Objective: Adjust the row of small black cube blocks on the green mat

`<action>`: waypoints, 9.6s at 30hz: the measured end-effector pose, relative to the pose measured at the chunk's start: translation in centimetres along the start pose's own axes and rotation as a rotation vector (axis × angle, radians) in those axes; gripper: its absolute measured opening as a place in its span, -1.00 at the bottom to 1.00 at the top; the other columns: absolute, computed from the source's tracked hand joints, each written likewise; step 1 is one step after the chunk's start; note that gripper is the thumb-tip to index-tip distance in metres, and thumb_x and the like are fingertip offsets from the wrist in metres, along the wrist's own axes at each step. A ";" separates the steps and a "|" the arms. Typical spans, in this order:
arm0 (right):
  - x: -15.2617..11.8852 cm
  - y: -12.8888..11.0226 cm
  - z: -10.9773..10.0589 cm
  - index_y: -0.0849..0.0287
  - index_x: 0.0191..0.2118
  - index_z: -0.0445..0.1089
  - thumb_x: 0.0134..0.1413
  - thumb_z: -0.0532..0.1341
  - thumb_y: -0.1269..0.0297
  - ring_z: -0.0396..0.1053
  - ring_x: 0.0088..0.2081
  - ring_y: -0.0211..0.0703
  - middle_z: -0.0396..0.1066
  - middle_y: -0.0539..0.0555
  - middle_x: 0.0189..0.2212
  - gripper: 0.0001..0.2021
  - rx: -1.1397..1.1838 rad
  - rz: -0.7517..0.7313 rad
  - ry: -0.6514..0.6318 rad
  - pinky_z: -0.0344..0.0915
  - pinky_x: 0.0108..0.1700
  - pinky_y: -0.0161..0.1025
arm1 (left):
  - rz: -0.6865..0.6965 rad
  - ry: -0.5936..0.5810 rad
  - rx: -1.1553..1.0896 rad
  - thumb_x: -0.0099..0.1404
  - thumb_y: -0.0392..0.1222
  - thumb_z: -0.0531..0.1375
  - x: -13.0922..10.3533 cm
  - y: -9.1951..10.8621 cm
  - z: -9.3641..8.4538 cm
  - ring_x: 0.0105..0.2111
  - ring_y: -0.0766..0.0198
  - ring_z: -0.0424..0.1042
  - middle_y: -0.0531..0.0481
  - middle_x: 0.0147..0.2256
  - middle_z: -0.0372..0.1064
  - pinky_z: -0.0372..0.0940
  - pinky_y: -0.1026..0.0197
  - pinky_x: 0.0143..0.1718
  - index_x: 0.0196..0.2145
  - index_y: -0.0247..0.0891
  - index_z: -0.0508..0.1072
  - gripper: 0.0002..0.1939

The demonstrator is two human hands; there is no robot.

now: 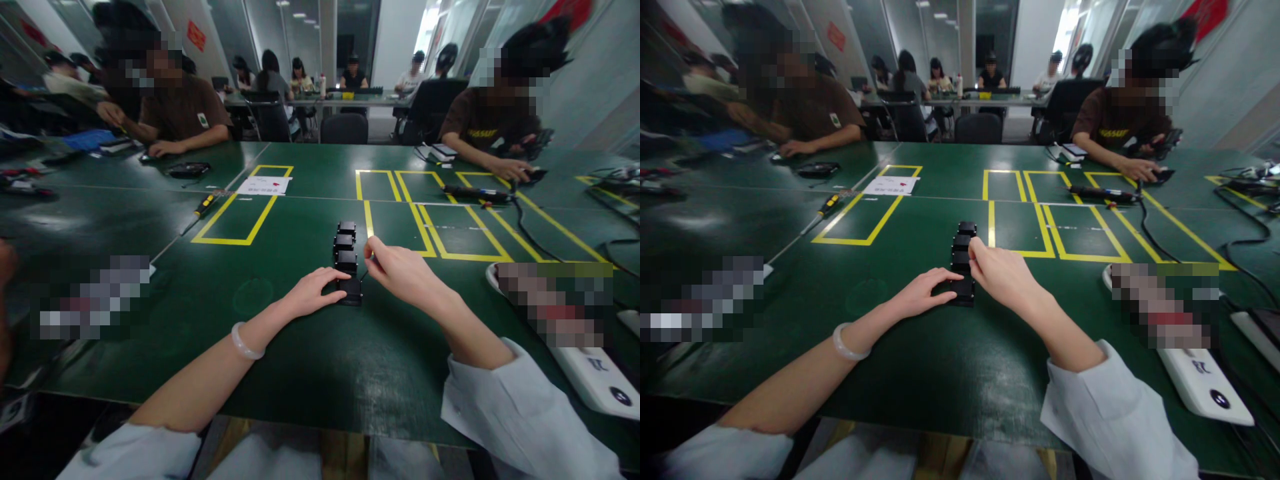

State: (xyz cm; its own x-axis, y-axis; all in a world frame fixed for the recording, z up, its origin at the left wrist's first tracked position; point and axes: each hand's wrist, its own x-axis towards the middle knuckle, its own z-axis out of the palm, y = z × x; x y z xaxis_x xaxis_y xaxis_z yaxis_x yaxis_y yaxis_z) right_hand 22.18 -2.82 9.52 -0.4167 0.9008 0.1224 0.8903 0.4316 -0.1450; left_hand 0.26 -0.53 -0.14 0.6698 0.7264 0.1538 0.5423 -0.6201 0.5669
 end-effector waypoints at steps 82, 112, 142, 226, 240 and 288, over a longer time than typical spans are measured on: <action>0.2 0.2 0.2 0.15 -0.16 0.20 0.28 -0.10 0.19 0.32 -0.45 -0.20 0.42 0.06 -0.43 -0.78 0.023 0.001 0.007 -0.04 -0.46 -0.31 | -0.002 0.000 -0.004 0.35 -0.01 0.10 0.0 0.2 -0.1 -0.07 0.13 0.33 -0.04 -0.05 0.36 0.21 0.10 -0.04 0.08 -0.10 0.31 -0.63; 0.2 0.0 0.3 0.15 -0.18 0.21 0.29 -0.10 0.17 0.33 -0.45 -0.16 0.42 0.06 -0.46 -0.77 -0.041 0.011 -0.015 -0.07 -0.47 -0.30 | -0.007 0.000 -0.003 0.35 -0.03 0.11 0.0 0.2 -0.1 -0.07 0.13 0.33 -0.03 -0.06 0.36 0.21 0.12 -0.05 0.08 -0.10 0.31 -0.64; 0.3 0.4 0.8 0.17 -0.16 0.21 0.25 -0.07 0.27 0.26 -0.49 -0.24 0.40 0.05 -0.45 -0.82 0.046 -0.028 0.042 -0.07 -0.47 -0.31 | 0.007 0.004 -0.003 0.35 -0.05 0.11 0.0 0.2 -0.2 -0.09 0.15 0.33 -0.01 -0.08 0.36 0.21 0.15 -0.08 0.08 -0.10 0.31 -0.64; 0.2 0.4 0.5 0.16 -0.16 0.18 0.25 -0.09 0.27 0.29 -0.46 -0.20 0.40 0.06 -0.43 -0.82 0.067 -0.018 0.013 -0.02 -0.45 -0.31 | 0.015 0.007 -0.006 0.36 -0.04 0.11 -0.1 0.1 -0.1 -0.07 0.14 0.34 -0.02 -0.06 0.36 0.21 0.14 -0.06 0.08 -0.10 0.31 -0.64; 0.2 0.3 0.3 0.16 -0.14 0.20 0.29 -0.13 0.22 0.32 -0.46 -0.18 0.43 0.08 -0.42 -0.77 -0.008 0.022 -0.005 -0.05 -0.46 -0.30 | 0.010 0.006 -0.008 0.36 -0.04 0.11 0.0 0.2 0.0 -0.07 0.14 0.33 -0.02 -0.05 0.35 0.21 0.14 -0.06 0.09 -0.11 0.30 -0.64; 0.1 -0.1 0.0 0.14 -0.17 0.20 0.27 -0.09 0.19 0.33 -0.45 -0.19 0.44 0.06 -0.42 -0.79 -0.008 0.029 -0.003 -0.05 -0.46 -0.30 | 0.012 0.008 -0.014 0.36 -0.03 0.10 0.0 0.2 -0.1 -0.08 0.16 0.33 -0.01 -0.07 0.36 0.21 0.15 -0.06 0.08 -0.10 0.30 -0.64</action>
State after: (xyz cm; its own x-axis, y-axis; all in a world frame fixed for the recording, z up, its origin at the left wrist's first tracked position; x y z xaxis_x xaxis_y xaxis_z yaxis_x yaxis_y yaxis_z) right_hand 22.05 -2.78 9.54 -0.3909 0.9131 0.1158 0.9036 0.4046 -0.1406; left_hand 0.31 -0.67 0.02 0.6721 0.7214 0.1670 0.5273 -0.6246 0.5761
